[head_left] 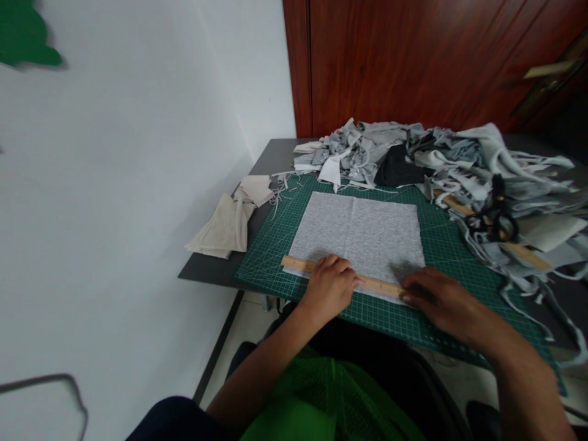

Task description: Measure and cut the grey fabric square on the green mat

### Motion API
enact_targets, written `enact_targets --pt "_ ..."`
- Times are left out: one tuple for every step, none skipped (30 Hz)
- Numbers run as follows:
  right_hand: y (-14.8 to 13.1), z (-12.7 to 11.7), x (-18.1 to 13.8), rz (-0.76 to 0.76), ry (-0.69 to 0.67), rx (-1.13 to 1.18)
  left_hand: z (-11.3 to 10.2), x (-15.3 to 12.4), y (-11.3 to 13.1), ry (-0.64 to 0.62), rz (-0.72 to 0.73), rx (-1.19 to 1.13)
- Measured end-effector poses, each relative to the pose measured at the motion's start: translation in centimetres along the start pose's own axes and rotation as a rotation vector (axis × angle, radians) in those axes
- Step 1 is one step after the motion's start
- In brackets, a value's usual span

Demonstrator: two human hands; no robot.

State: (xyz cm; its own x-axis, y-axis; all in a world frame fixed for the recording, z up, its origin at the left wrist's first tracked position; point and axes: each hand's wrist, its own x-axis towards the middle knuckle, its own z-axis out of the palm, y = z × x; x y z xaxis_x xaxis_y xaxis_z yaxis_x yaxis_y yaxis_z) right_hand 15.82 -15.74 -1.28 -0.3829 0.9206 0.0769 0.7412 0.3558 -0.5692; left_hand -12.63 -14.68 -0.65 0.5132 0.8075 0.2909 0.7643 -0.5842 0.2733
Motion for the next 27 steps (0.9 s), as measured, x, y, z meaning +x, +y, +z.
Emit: enact_targets --pt "0.0 0.0 0.0 0.004 0.0 -0.003 0.0 0.0 0.0 0.0 -0.001 -0.001" --pt "0.1 0.0 0.0 0.005 0.001 -0.004 0.0 0.0 0.0 -0.001 -0.001 -0.001" --pt "0.1 0.0 0.0 0.004 0.0 -0.004 0.0 0.0 0.0 0.0 -0.001 0.001" --pt "0.0 0.0 0.0 0.002 -0.001 -0.003 0.0 0.0 0.0 0.001 -0.001 0.004" --pt "0.0 0.0 0.1 0.0 -0.002 -0.003 0.0 0.0 0.0 0.003 -0.001 0.007" --pt "-0.1 0.0 0.1 -0.001 -0.002 -0.003 -0.1 0.0 0.1 0.003 -0.002 0.011" --pt "-0.2 0.0 0.1 -0.001 -0.001 -0.003 -0.1 0.0 0.1 0.003 -0.005 0.014" --pt "-0.3 0.0 0.0 0.003 0.001 -0.001 -0.1 0.0 0.1 0.002 -0.006 0.015" --pt "-0.4 0.0 0.0 0.012 0.002 0.005 -0.2 0.0 0.1 -0.001 -0.006 0.014" --pt "-0.5 -0.2 -0.2 0.028 0.004 0.018 -0.2 0.0 0.1 -0.003 -0.006 0.01" --pt "-0.5 -0.4 -0.3 0.046 0.009 0.038 -0.2 0.1 0.1 -0.004 -0.005 0.006" --pt "-0.5 -0.7 -0.6 0.063 0.026 0.06 -0.2 0.1 0.1 -0.002 -0.003 0.001" --pt "-0.3 -1.0 -0.9 0.081 0.063 0.078 -0.2 0.2 0.0 0.003 0.0 -0.003" --pt "-0.1 -1.4 -1.2 0.104 0.12 0.089 -0.2 0.2 0.0 0.01 0.003 -0.007" --pt "0.3 -1.9 -1.5 0.13 0.194 0.092 -0.1 0.3 -0.1 0.017 0.005 -0.007" --pt "0.6 -2.4 -1.9 0.157 0.274 0.09 -0.1 0.3 -0.2 0.024 0.009 -0.008" --pt "1.0 -2.9 -2.2 0.182 0.349 0.089 0.0 0.4 -0.3 0.03 0.012 -0.009" --pt "1.3 -3.3 -2.5 0.203 0.41 0.094 0.0 0.5 -0.3 0.038 0.013 -0.01" --pt "1.5 -3.7 -2.7 0.215 0.453 0.107 0.1 0.5 -0.4 0.046 0.02 -0.013" --pt "1.6 -4.0 -2.8 0.218 0.476 0.127 0.1 0.6 -0.4 0.055 0.022 -0.016" --pt "1.6 -4.2 -2.8 0.216 0.484 0.154 0.0 0.6 -0.5 0.062 0.024 -0.018" --pt "1.6 -4.3 -2.8 0.217 0.482 0.19 0.0 0.6 -0.4 0.067 0.024 -0.02" --pt "1.4 -4.3 -2.7 0.221 0.477 0.237 -0.1 0.6 -0.4 0.069 0.024 -0.021" --pt "1.2 -4.2 -2.5 0.226 0.474 0.296 -0.1 0.7 -0.4 0.07 0.023 -0.021" --pt "1.0 -4.1 -2.3 0.23 0.473 0.362 -0.2 0.7 -0.4 0.069 0.022 -0.021" --pt "0.8 -3.9 -2.1 0.235 0.478 0.43 -0.2 0.7 -0.4 0.07 0.022 -0.02" --pt "0.6 -3.7 -1.9 0.24 0.484 0.491 -0.2 0.7 -0.4 0.07 0.024 -0.021"
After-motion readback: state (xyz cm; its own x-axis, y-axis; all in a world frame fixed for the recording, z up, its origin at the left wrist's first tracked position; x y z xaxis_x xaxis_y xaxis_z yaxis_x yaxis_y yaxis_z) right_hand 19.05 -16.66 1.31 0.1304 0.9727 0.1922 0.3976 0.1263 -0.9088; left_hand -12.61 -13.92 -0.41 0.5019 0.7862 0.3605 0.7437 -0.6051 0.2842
